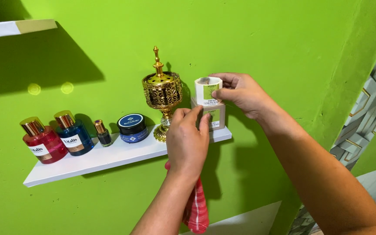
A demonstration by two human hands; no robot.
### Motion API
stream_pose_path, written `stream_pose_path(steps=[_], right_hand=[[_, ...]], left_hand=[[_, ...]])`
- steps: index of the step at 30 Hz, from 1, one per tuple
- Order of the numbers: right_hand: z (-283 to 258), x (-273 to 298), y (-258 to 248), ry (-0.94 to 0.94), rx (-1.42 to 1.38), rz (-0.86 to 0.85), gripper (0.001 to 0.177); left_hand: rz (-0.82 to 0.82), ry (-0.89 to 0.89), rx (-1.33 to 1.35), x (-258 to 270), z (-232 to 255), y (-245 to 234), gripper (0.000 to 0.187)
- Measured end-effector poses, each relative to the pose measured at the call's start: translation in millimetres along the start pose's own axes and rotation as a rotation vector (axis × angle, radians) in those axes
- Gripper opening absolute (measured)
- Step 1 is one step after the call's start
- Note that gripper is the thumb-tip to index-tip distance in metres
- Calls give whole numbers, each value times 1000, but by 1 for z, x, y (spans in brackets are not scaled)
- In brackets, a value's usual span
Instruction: Clean several decorative and cosmetic objects with a cloth and arrange them on a wall-mounted shelf.
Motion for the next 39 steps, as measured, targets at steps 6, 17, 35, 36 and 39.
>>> stream_pose_path(steps=[6,17,35,36,39], right_hand=[[1,7,-6,-10,-36,-101,58],[18,7,-11,3,-111,-169,58],[25,10,-8,-7,-119,-158,55],[25,10,-8,-12,-91,-169,54],[24,9,-9,-14,-66,-191,53]], left_hand=[[45,-25,-16,-1,0,6,32],[65,-57,-101,-3,-5,15,31],[77,-3,-175,3,-1,19,26],[84,19,-190,3,0,19,25],[94,47,-211,5,-1,19,24]])
Point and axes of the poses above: each hand's wrist, its own x-axis away from the middle knuckle, its own y-axis out of the palm, z = x × y, the point moved 2 cm from there along -x, towards the middle knuckle, and after that the axes turned 1 degree about x, right-handed, at the moved point
